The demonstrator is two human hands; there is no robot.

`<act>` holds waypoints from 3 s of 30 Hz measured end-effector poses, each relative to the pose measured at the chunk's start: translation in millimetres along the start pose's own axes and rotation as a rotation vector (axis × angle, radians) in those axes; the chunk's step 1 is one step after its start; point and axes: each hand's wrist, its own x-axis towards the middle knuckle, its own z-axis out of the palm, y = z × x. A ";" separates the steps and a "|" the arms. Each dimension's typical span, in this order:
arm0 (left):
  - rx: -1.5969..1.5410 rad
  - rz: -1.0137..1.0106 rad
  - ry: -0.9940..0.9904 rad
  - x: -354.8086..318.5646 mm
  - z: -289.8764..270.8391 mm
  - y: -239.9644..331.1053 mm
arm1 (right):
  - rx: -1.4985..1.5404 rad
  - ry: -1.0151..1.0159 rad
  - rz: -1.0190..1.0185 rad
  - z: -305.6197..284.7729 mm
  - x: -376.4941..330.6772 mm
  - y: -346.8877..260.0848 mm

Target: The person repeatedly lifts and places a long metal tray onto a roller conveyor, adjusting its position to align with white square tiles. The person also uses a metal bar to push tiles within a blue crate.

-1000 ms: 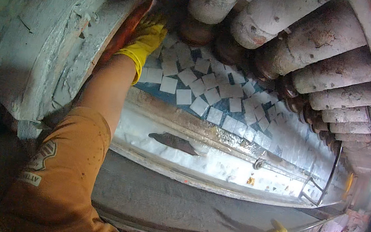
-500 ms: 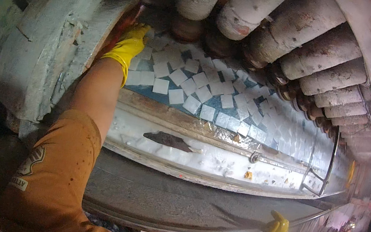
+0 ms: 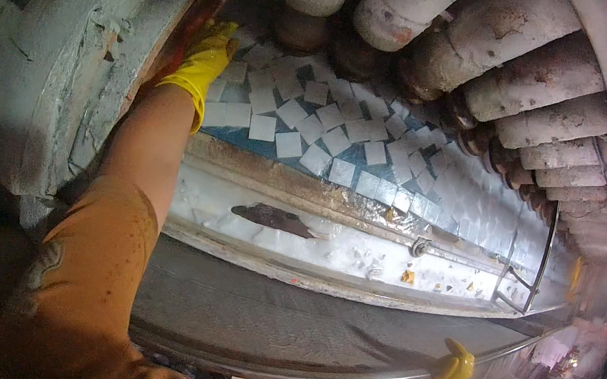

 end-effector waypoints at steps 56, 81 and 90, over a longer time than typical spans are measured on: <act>-0.193 -0.183 -0.420 -166.6 -448.6 75.4 | 0.096 0.295 -0.087 -17.6 179.8 -79.1; -0.063 -0.466 -0.081 -159.7 -424.1 89.8 | 0.009 0.015 0.719 -15.3 212.1 142.9; -0.085 -0.511 -0.049 -166.7 -425.4 79.0 | -0.165 -0.139 0.717 -35.3 233.5 66.6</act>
